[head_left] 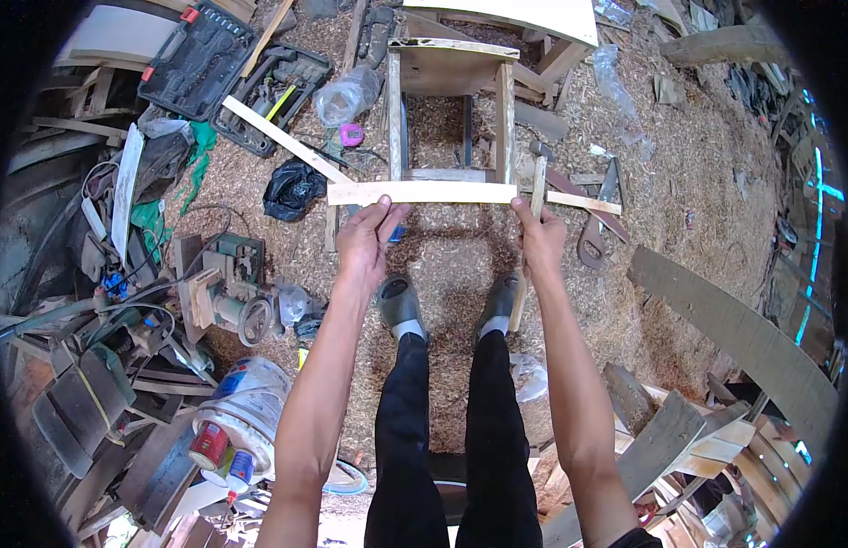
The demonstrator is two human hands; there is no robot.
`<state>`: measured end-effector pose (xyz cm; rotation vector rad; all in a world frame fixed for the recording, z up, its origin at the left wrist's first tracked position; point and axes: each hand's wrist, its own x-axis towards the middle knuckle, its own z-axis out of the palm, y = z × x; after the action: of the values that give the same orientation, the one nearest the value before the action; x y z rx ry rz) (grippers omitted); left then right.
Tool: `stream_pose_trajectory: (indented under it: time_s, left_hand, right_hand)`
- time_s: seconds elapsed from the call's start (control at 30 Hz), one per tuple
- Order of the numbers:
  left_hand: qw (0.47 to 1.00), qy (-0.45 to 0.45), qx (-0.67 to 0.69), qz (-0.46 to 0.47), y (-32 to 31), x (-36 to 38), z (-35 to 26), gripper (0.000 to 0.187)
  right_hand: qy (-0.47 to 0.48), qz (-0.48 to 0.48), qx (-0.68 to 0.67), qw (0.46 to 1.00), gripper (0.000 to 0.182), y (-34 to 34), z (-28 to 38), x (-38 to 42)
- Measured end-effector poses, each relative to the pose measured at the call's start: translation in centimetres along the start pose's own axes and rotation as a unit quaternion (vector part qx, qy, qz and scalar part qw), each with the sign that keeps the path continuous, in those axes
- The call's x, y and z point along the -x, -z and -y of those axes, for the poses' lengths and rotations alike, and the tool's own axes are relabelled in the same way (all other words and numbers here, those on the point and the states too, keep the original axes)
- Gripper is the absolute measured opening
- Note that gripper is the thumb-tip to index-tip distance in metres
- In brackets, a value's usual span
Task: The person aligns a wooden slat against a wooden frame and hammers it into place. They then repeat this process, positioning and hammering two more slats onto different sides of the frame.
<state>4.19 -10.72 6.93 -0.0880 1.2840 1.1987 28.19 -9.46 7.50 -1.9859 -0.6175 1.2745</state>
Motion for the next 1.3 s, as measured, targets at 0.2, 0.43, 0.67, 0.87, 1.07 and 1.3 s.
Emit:
stream_pose_trajectory:
  time_s: [0.2, 0.43, 0.67, 0.87, 1.07, 1.3]
  left_hand:
    - [1.0, 0.002, -0.006, 0.001, -0.1, 0.0, 0.0, 0.021]
    - [1.0, 0.019, -0.019, -0.01, 0.2, -0.3, -0.5, 0.025]
    - [1.0, -0.004, 0.009, -0.025, 0.9, -0.4, -0.6, 0.023]
    - [0.999, -0.015, -0.035, 0.016, 1.4, -0.4, -0.4, 0.025]
    - [0.996, -0.035, -0.077, 0.013, 1.3, -0.5, -0.8, 0.026]
    - [0.993, -0.051, -0.107, -0.002, 1.5, -1.0, 0.0, 0.023]
  right_hand:
    - [0.036, -0.007, 0.014, 0.999, 0.037, 0.1, -0.3, -0.1]
    - [0.028, -0.014, 0.013, 0.999, 0.034, 0.0, -0.9, -0.5]
    - [0.051, -0.023, 0.035, 0.998, 0.034, -0.2, -0.9, -0.7]
    - [0.0, -0.005, -0.01, 1.0, 0.032, -0.2, -0.2, 0.0]
    - [0.028, 0.004, 0.018, 0.999, 0.034, -0.3, -0.4, 0.0]
    - [0.009, -0.013, 0.012, 1.0, 0.033, -0.1, -0.5, -0.2]
